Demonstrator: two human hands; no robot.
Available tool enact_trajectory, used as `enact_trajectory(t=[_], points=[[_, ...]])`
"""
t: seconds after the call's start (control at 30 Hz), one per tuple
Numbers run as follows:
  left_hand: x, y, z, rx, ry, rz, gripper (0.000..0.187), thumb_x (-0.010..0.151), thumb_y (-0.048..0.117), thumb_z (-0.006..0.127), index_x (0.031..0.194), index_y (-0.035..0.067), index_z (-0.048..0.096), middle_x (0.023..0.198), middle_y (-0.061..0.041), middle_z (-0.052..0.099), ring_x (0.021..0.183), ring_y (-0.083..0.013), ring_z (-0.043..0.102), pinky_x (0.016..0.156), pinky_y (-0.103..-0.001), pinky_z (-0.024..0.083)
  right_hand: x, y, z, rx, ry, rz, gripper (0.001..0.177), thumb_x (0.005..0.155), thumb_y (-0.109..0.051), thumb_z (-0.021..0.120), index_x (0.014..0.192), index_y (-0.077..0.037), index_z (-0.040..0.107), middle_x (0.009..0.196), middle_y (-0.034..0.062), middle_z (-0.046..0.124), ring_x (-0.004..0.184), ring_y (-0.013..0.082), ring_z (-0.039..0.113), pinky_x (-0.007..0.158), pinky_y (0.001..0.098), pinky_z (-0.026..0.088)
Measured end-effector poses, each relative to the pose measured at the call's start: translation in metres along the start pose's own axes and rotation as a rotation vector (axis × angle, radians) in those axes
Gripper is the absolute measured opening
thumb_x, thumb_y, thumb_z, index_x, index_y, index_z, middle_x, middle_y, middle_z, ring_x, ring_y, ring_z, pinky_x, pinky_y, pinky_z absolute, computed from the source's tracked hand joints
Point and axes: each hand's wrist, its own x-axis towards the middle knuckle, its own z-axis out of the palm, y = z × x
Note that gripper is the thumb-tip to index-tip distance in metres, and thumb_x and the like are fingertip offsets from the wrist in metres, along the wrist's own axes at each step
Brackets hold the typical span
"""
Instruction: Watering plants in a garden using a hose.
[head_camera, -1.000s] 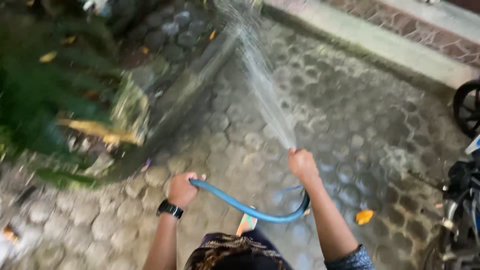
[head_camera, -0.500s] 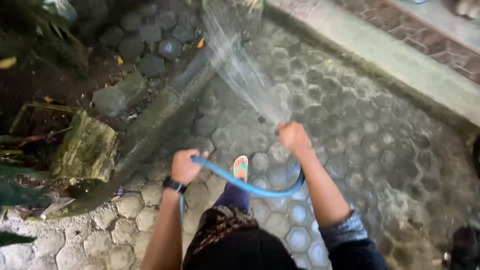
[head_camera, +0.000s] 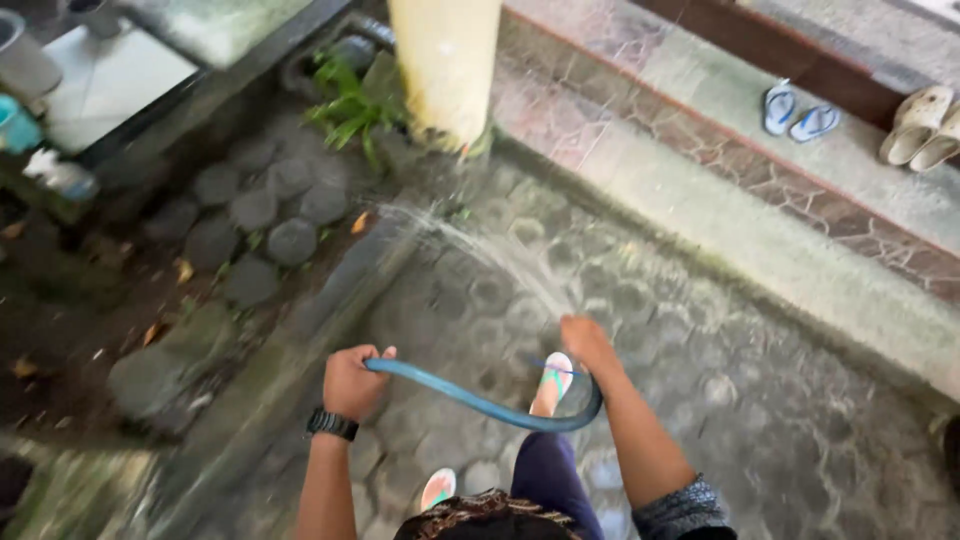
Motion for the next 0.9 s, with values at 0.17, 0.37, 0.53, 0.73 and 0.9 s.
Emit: enact_trajectory(t=[0.17, 0.37, 0.53, 0.73, 0.9], points=[[0.084, 0.062, 0.069, 0.064, -0.011, 0.044, 0.056, 0.089, 0.037, 0.077, 0.056, 0.002, 0.047, 0.053, -0.017, 0.034, 0.052, -0.0249, 0.028, 0.047, -0.043, 0.029, 0.093, 0.078, -0.093, 0.073, 0.215, 0.182, 0.039, 0.100, -0.027, 0.041, 0.088, 0.001, 0.065, 0.088, 0.0289, 0.069, 0.085, 0.0457, 0.070, 0.075, 0.0580, 0.054], [0.194, 0.106, 0.115, 0.179, 0.098, 0.114, 0.055, 0.088, 0.037, 0.077, 0.056, 0.002, 0.051, 0.053, -0.014, 0.039, 0.050, -0.0240, 0.031, 0.047, -0.042, 0.032, 0.254, 0.146, -0.214, 0.216, 0.421, 0.238, 0.042, 0.099, -0.025, 0.037, 0.089, 0.003, 0.066, 0.087, 0.0356, 0.066, 0.085, 0.0536, 0.065, 0.081, 0.0629, 0.049], [0.234, 0.152, 0.138, -0.119, 0.090, -0.004, 0.047, 0.090, 0.036, 0.074, 0.057, 0.007, 0.057, 0.049, -0.008, 0.044, 0.048, -0.0174, 0.037, 0.047, -0.040, 0.033, 0.324, 0.162, -0.241, 0.436, 0.380, 0.384, 0.057, 0.107, -0.031, 0.031, 0.087, 0.008, 0.067, 0.092, 0.0384, 0.066, 0.093, 0.0556, 0.064, 0.093, 0.0611, 0.046], [0.319, 0.168, 0.158, 0.016, 0.060, -0.024, 0.052, 0.089, 0.034, 0.078, 0.057, 0.003, 0.051, 0.052, -0.011, 0.038, 0.051, -0.0196, 0.033, 0.048, -0.040, 0.032, 0.419, 0.209, -0.233, 0.305, 0.426, 0.323, 0.050, 0.104, -0.028, 0.034, 0.086, 0.005, 0.068, 0.090, 0.0377, 0.066, 0.088, 0.0548, 0.065, 0.083, 0.0627, 0.049], [0.378, 0.116, 0.144, 0.051, 0.112, 0.070, 0.049, 0.088, 0.035, 0.076, 0.060, 0.003, 0.052, 0.056, -0.013, 0.041, 0.053, -0.0227, 0.030, 0.047, -0.040, 0.035, 0.445, 0.187, -0.230, 0.451, 0.369, 0.383, 0.045, 0.102, -0.026, 0.035, 0.082, 0.003, 0.063, 0.073, 0.0324, 0.064, 0.069, 0.0488, 0.067, 0.067, 0.0597, 0.052]])
